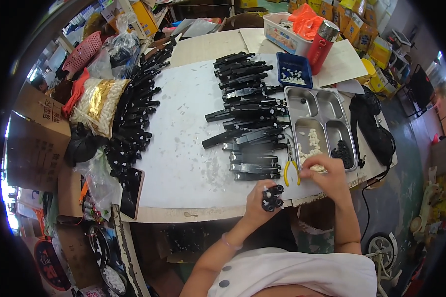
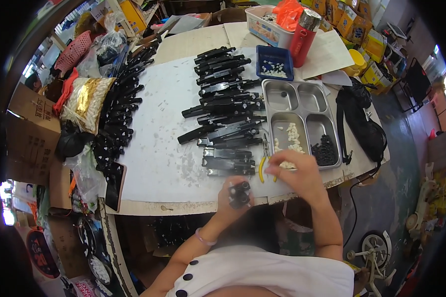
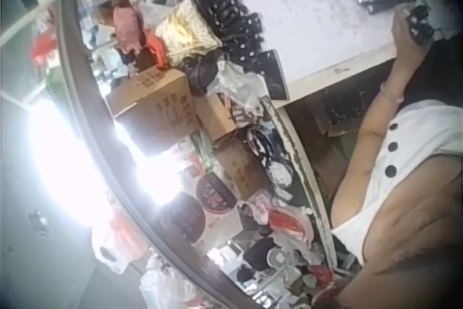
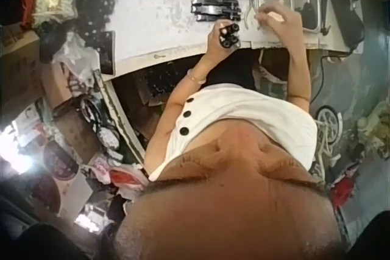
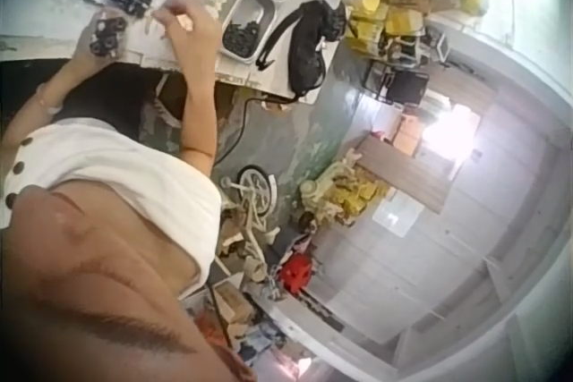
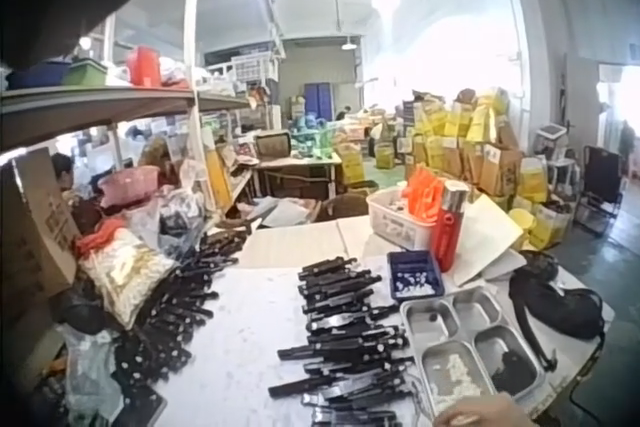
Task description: Assembling small black plastic components using hand tools at a workbench.
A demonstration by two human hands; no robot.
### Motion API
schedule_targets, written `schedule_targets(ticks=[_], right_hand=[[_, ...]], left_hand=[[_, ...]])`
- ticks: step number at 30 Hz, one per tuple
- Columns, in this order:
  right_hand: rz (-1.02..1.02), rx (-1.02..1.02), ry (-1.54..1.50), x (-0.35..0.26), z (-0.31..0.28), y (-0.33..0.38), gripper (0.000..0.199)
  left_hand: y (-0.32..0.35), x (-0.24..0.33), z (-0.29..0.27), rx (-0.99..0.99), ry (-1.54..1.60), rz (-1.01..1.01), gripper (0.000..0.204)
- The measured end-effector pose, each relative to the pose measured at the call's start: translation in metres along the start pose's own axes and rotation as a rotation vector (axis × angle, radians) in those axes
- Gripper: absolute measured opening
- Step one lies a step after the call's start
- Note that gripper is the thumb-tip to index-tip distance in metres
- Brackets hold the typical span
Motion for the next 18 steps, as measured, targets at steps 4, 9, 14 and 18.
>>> schedule_targets(ticks=[4,9,14,18], right_hand=[[-0.267,-0.068,0.037,-0.024,0.019,0.008,0.017],[-0.195,-0.081,0.062,-0.025,0.031,0.011,0.016],[-0.253,-0.049,0.152,-0.024,0.035,0.010,0.015],[-0.293,-0.077,0.172,-0.023,0.036,0.004,0.016]], left_hand=[[0.000,-0.003,0.002,0.004,0.015,0.007,0.059],[0.001,-0.006,0.003,0.009,0.057,0.022,0.063],[0.000,-0.004,0.002,-0.007,0.054,0.016,0.068],[0.001,-0.004,0.002,-0.020,0.050,-0.003,0.067]])
Point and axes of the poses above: each hand's wrist, its own y-axis away from the middle knuckle, its own z-axis out of the palm, x = y × z, the point moved 1 cm from there along -y, towards the middle knuckle, and after that the axes turned 2 degrees about -y, right-handed, at the moved point
